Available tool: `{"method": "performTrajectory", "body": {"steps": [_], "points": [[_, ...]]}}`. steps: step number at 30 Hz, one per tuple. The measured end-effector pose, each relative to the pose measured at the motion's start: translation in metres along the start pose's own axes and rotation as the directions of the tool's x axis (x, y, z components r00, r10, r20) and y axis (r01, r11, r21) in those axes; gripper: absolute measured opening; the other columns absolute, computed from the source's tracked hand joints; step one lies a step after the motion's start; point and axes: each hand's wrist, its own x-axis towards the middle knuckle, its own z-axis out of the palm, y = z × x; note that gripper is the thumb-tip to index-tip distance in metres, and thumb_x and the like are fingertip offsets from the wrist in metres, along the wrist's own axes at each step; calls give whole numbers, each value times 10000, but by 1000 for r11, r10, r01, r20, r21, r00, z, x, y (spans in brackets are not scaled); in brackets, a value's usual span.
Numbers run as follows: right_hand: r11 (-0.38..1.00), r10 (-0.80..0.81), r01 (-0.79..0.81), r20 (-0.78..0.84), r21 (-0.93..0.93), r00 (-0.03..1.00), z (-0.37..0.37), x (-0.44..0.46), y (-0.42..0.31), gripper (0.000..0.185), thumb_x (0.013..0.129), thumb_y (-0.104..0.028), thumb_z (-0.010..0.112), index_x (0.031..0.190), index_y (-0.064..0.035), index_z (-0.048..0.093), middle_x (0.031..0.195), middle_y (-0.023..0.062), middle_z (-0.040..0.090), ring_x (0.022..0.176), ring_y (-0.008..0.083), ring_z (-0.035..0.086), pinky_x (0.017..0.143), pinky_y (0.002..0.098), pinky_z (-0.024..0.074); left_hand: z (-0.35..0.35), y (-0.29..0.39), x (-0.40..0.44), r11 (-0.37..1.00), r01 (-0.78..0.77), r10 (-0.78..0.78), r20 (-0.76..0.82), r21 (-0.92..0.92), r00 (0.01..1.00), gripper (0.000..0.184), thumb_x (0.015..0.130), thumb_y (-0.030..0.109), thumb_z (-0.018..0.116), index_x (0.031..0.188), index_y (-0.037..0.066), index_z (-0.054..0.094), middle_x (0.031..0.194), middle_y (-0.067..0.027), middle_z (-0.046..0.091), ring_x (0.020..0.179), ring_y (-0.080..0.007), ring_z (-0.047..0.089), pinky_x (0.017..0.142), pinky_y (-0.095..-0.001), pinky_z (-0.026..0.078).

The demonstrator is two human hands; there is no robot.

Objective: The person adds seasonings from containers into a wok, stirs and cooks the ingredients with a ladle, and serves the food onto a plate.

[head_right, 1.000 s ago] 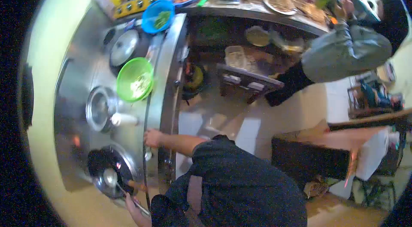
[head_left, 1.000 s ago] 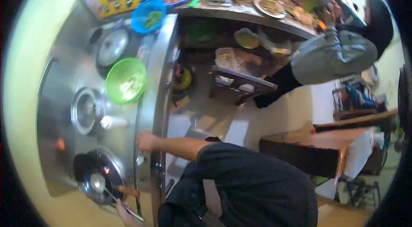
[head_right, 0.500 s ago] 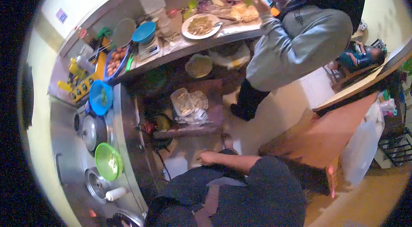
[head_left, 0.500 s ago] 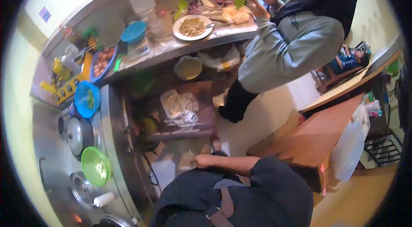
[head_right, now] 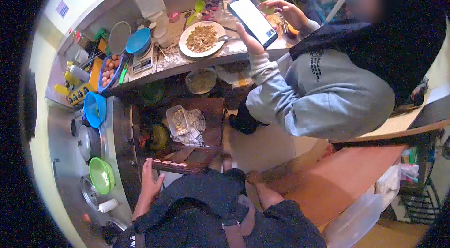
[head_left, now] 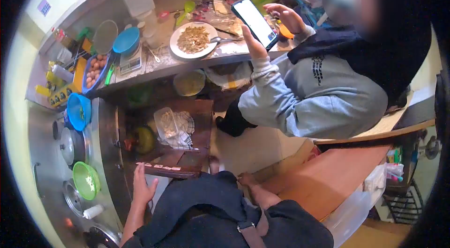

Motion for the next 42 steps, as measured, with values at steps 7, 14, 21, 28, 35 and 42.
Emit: {"method": "performTrajectory", "body": {"steps": [7,14,21,28,35,42], "points": [[994,105,-107,142,6,984,-19,-2,19,551,812,-424,508,1235,-71,480,1213,175,522,1112,361,481,938,492,374,8,34,12,983,63,-43,117,-175,992,593,828,293,648,1288,-16,439,1328,-219,412,1236,-351,409,1032,-412,328],[987,-103,120,-155,103,983,-135,45,-56,681,826,-520,413,1303,-36,363,1280,219,438,1183,409,387,957,576,304,-143,228,75,456,-178,657,195,-872,729,498,941,356,467,1256,-27,501,1216,-144,539,1116,-250,518,956,-349,383],[721,-534,590,-835,-363,137,-390,121,-305,815,840,-616,318,1371,-1,245,1347,263,354,1253,456,293,975,660,235,-133,348,57,-476,159,829,-381,-865,410,559,774,456,670,1076,-14,642,1078,-148,559,1021,-264,494,876,-361,388],[399,-637,-813,-766,-423,86,-433,138,-381,959,815,-725,190,1409,28,181,1389,283,312,1297,488,233,998,709,166,-129,340,77,-522,-17,822,-508,-853,257,339,698,287,793,946,68,722,956,-82,555,855,-175,469,757,-314,370],[773,-540,469,-832,-428,130,-403,123,-424,900,829,-702,237,1377,12,262,1383,274,312,1279,463,245,972,699,174,-147,273,56,-130,-6,865,-117,-991,489,66,811,115,687,825,50,685,852,-54,496,858,-224,494,820,-368,401],[621,-402,774,-897,-122,181,-386,98,-467,985,798,-726,273,1413,36,167,1413,338,208,1284,573,136,947,761,110,-155,206,11,87,18,824,82,-996,560,92,797,114,702,805,29,669,861,-84,560,876,-228,539,818,-366,426]]}}
